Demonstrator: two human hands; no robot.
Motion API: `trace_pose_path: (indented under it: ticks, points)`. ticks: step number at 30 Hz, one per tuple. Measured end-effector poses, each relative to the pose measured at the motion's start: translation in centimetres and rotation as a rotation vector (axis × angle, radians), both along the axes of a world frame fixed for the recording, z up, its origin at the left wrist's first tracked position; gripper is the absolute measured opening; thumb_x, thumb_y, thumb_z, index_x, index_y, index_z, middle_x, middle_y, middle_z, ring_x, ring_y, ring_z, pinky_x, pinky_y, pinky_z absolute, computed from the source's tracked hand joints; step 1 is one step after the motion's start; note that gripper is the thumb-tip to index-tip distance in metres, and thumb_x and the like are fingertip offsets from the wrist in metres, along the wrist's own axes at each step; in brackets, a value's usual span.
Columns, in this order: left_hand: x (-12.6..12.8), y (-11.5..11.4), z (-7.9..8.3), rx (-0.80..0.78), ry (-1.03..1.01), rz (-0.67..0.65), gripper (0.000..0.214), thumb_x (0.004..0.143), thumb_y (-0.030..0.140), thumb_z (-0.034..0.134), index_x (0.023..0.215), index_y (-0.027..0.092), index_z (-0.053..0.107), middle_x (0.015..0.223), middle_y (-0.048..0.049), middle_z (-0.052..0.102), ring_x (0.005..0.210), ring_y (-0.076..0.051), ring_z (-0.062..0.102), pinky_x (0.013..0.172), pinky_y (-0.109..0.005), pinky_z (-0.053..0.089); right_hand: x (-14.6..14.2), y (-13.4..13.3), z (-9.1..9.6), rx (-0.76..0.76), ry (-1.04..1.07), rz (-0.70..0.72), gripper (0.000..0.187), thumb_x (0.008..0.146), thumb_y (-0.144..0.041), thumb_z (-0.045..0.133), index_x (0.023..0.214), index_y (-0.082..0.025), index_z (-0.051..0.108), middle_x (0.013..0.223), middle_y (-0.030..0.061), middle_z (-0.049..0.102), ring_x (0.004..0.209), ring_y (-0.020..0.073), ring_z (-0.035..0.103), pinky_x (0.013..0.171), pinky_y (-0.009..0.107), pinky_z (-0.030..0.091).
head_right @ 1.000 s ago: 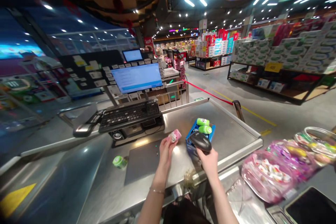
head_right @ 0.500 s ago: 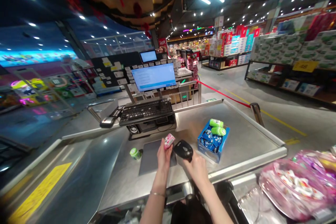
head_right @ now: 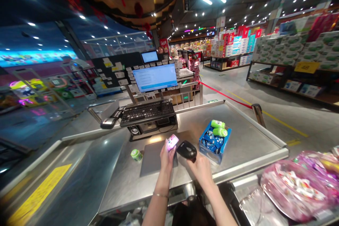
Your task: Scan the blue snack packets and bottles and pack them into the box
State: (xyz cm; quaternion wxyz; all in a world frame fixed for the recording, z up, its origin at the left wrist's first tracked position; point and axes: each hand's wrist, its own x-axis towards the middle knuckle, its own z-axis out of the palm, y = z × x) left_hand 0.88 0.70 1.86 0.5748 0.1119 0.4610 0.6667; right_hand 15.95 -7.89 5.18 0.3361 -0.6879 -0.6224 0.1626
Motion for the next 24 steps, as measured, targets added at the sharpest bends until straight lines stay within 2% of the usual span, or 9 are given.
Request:
trace_pose_path:
  ticks: [4, 8, 10, 13, 17, 19, 21, 24]
  points:
    - [-0.1, 0.0, -0.5, -0.014, 0.011, -0.022, 0.033, 0.075, 0.039, 0.073, 0.087, 0.01, 0.065, 0.077, -0.0084, 0.069, 0.063, -0.012, 0.066, 0.071, -0.025, 0.057, 0.1, 0.0, -0.4, 0.001, -0.006, 0.021, 0.028, 0.081, -0.026, 0.053, 0.104, -0.014, 0.065, 0.084, 0.0111, 0.074, 0.082, 0.0289, 0.071, 0.065, 0.029, 0.047]
    - [-1.3, 0.5, -1.9, -0.004, 0.101, -0.007, 0.036, 0.074, 0.039, 0.073, 0.094, 0.011, 0.063, 0.085, -0.0092, 0.069, 0.067, -0.012, 0.066, 0.072, -0.026, 0.056, 0.0, 0.3, -1.2, 0.009, 0.002, 0.039, 0.028, 0.083, -0.03, 0.051, 0.099, -0.014, 0.065, 0.08, 0.0112, 0.073, 0.078, 0.028, 0.071, 0.063, 0.028, 0.047]
    - [-3.0, 0.7, -2.8, -0.041, 0.291, 0.089, 0.042, 0.071, 0.034, 0.076, 0.103, 0.013, 0.06, 0.09, -0.0081, 0.068, 0.071, -0.013, 0.066, 0.073, -0.028, 0.054, -0.1, 0.4, -1.7, 0.019, 0.013, 0.059, 0.028, 0.083, -0.032, 0.05, 0.096, -0.013, 0.066, 0.079, 0.0114, 0.073, 0.076, 0.028, 0.071, 0.062, 0.028, 0.046]
    - [-6.8, 0.2, -4.0, -0.182, 0.778, 0.27, 0.057, 0.063, 0.031, 0.08, 0.113, 0.015, 0.057, 0.097, -0.0081, 0.066, 0.084, -0.019, 0.064, 0.081, -0.034, 0.05, -0.3, 0.7, -2.7, 0.03, 0.029, 0.079, 0.028, 0.081, -0.033, 0.051, 0.093, -0.013, 0.066, 0.076, 0.0114, 0.073, 0.074, 0.0283, 0.07, 0.061, 0.029, 0.046]
    - [-12.0, -1.8, -5.1, -0.374, 1.354, 0.351, 0.043, 0.069, 0.031, 0.072, 0.11, 0.02, 0.062, 0.112, -0.011, 0.063, 0.107, -0.031, 0.056, 0.09, -0.044, 0.042, -1.0, 1.1, -3.9, 0.017, 0.048, 0.101, 0.029, 0.08, -0.035, 0.051, 0.093, -0.013, 0.067, 0.075, 0.0115, 0.073, 0.073, 0.0293, 0.07, 0.06, 0.03, 0.046]
    - [-14.0, -2.6, -5.4, -0.481, 1.512, 0.345, 0.04, 0.073, 0.028, 0.067, 0.112, 0.021, 0.063, 0.116, -0.0127, 0.062, 0.111, -0.035, 0.053, 0.089, -0.047, 0.04, -1.5, 1.2, -4.2, -0.011, 0.063, 0.116, 0.029, 0.08, -0.035, 0.051, 0.092, -0.014, 0.067, 0.074, 0.0112, 0.073, 0.072, 0.0292, 0.07, 0.06, 0.031, 0.046]
    - [-15.8, -2.9, -5.8, -0.539, 1.589, 0.32, 0.042, 0.076, 0.027, 0.062, 0.118, 0.02, 0.06, 0.116, -0.0146, 0.062, 0.11, -0.035, 0.053, 0.088, -0.046, 0.041, -2.0, 1.2, -4.4, -0.029, 0.093, 0.138, 0.03, 0.079, -0.036, 0.051, 0.092, -0.014, 0.067, 0.074, 0.0111, 0.073, 0.073, 0.0288, 0.07, 0.062, 0.031, 0.047]
    - [-18.3, -2.5, -6.2, -0.483, 1.627, 0.279, 0.047, 0.079, 0.031, 0.058, 0.122, 0.013, 0.056, 0.115, -0.0171, 0.063, 0.107, -0.033, 0.055, 0.088, -0.042, 0.042, -2.5, 1.1, -4.5, -0.025, 0.155, 0.158, 0.031, 0.079, -0.038, 0.051, 0.09, -0.015, 0.068, 0.076, 0.0109, 0.073, 0.075, 0.0284, 0.07, 0.065, 0.032, 0.049]
